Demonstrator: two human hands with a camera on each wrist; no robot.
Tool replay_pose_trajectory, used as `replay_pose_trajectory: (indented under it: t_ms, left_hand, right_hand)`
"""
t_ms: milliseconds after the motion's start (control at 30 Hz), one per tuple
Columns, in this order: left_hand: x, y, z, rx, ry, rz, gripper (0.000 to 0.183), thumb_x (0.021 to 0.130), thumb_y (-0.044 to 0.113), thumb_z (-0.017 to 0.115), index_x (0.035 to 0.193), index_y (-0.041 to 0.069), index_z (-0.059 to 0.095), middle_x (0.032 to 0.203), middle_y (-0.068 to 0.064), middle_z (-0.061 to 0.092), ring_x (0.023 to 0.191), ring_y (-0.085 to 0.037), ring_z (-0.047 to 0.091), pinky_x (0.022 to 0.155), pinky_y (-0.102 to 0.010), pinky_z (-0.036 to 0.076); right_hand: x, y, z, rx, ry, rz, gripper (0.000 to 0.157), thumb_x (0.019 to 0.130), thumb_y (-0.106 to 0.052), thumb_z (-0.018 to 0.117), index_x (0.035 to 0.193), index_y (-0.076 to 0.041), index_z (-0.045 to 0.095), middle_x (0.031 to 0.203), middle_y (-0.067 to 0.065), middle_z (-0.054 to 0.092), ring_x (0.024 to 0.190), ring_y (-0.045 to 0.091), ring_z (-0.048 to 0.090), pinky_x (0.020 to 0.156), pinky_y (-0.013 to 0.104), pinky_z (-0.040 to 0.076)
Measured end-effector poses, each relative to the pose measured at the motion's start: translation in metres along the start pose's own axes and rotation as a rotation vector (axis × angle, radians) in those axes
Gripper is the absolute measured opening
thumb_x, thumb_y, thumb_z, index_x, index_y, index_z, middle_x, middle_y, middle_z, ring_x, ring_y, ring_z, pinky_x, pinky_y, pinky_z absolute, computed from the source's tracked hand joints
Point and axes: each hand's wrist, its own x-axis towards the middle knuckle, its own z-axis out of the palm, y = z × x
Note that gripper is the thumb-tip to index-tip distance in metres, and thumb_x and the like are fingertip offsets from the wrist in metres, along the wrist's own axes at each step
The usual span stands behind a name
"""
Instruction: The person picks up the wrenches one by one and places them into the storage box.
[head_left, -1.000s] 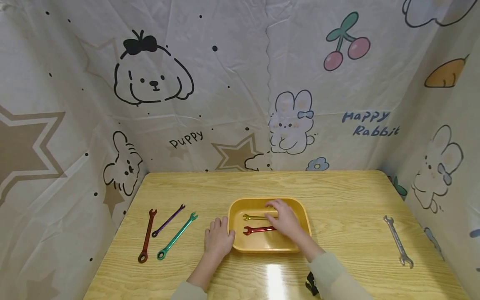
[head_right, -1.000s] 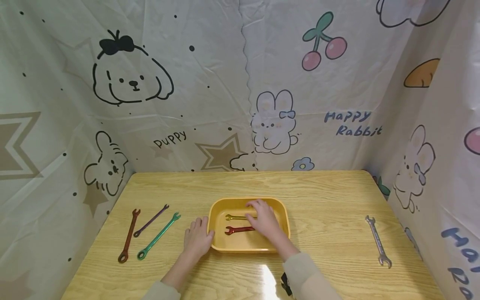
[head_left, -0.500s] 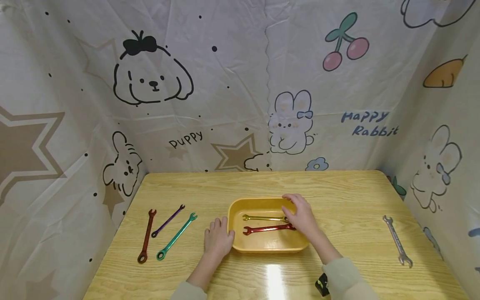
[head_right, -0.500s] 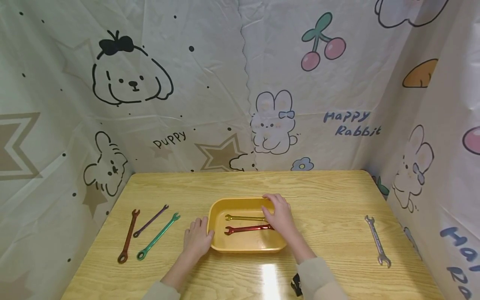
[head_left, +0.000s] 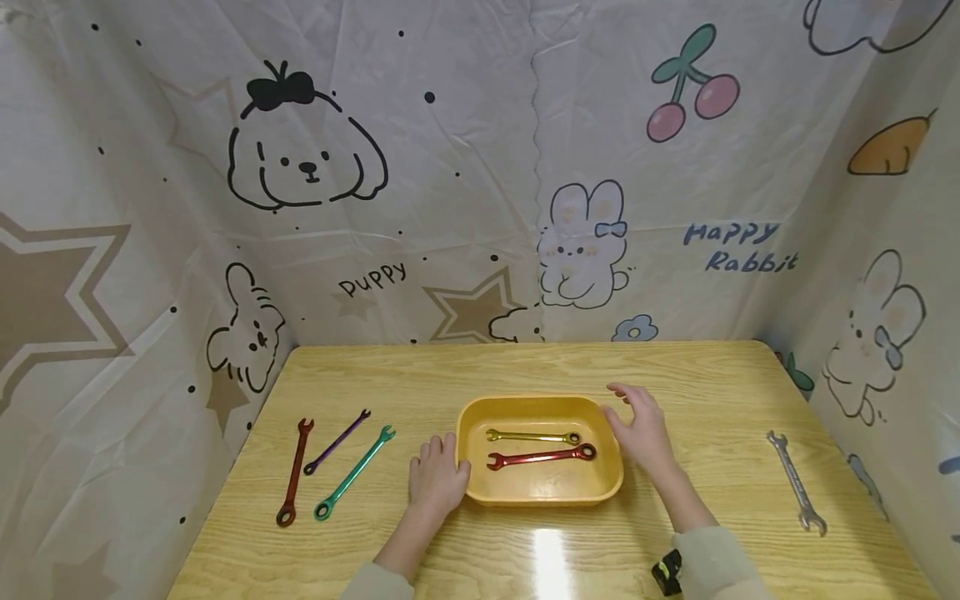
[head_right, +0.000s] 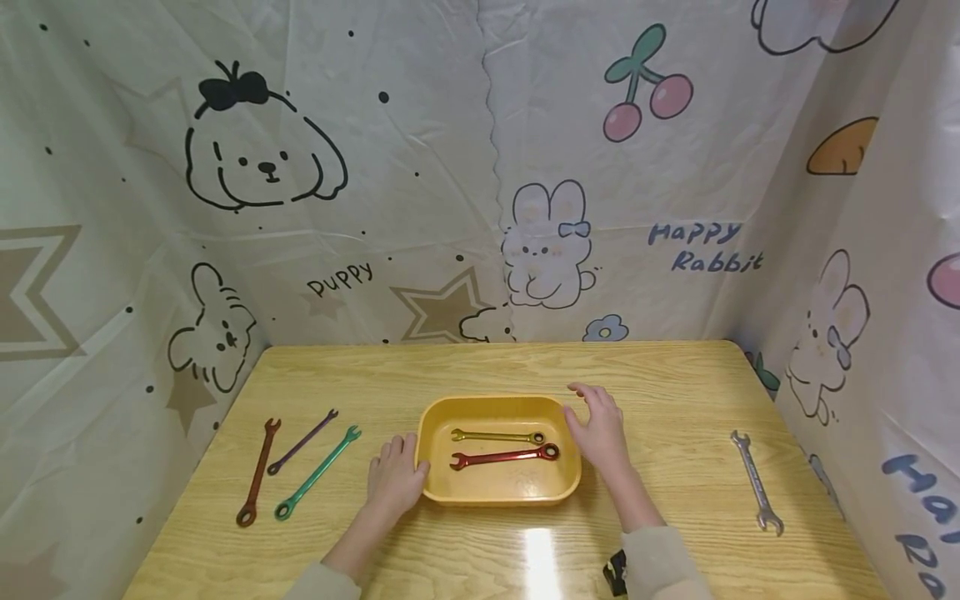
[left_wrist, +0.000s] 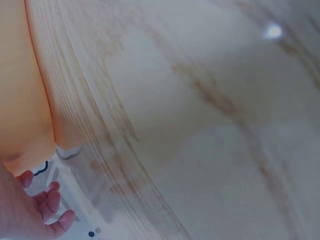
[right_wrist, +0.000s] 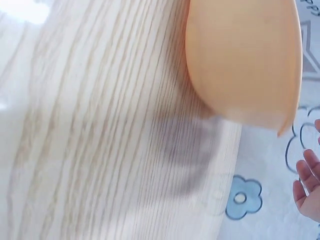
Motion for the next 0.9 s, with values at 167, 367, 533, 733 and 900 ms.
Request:
replay_pose_trajectory:
  t_ms: [167, 367, 533, 733, 900]
  left_hand:
    - [0.001, 0.001, 0.0, 0.004, 0.001, 0.0, 0.041, 0.086, 0.031, 0.049, 0.12, 0.007, 0.046, 0.101, -0.011, 0.047, 0.092, -0.027, 0.043, 0.078, -0.046, 0.036]
    - [0.0, 0.001, -0.001, 0.009, -0.003, -0.001, 0.041, 0.086, 0.031, 0.049, 0.12, 0.007, 0.046, 0.1, -0.011, 0.047, 0.09, -0.027, 0.042, 0.077, -0.045, 0.035]
    - [-0.001, 0.001, -0.002, 0.018, 0.0, -0.001, 0.04, 0.086, 0.03, 0.049, 0.119, 0.007, 0.045, 0.099, -0.011, 0.046, 0.089, -0.026, 0.041, 0.076, -0.045, 0.035]
    - [-0.001, 0.002, -0.001, 0.024, 0.004, -0.002, 0.04, 0.086, 0.031, 0.049, 0.119, 0.007, 0.046, 0.099, -0.011, 0.046, 0.088, -0.026, 0.041, 0.075, -0.044, 0.035]
    - [0.0, 0.002, -0.001, 0.028, 0.008, -0.002, 0.039, 0.086, 0.031, 0.049, 0.118, 0.008, 0.046, 0.098, -0.011, 0.046, 0.087, -0.026, 0.041, 0.075, -0.044, 0.035]
  right_hand:
    - [-0.001, 0.012, -0.013, -0.021, 0.052, 0.009, 0.034, 0.075, 0.002, 0.067, 0.108, 0.003, 0.059, 0.097, 0.021, 0.057, 0.089, 0.038, 0.052, 0.078, 0.047, 0.038]
    - [-0.006, 0.026, -0.029, -0.043, 0.075, 0.066, 0.034, 0.077, 0.002, 0.066, 0.11, 0.003, 0.058, 0.099, 0.023, 0.055, 0.091, 0.038, 0.051, 0.078, 0.05, 0.037]
    - [-0.01, 0.034, -0.042, -0.065, 0.087, 0.116, 0.034, 0.079, 0.0, 0.064, 0.112, 0.004, 0.056, 0.102, 0.024, 0.054, 0.093, 0.038, 0.049, 0.08, 0.051, 0.035]
    - [-0.015, 0.045, -0.054, -0.087, 0.127, 0.165, 0.033, 0.079, 0.001, 0.063, 0.112, 0.005, 0.056, 0.102, 0.026, 0.053, 0.093, 0.04, 0.048, 0.081, 0.052, 0.033]
    - [-0.02, 0.053, -0.063, -0.106, 0.165, 0.225, 0.033, 0.08, 0.0, 0.062, 0.112, 0.004, 0.056, 0.102, 0.025, 0.053, 0.094, 0.041, 0.047, 0.083, 0.053, 0.032]
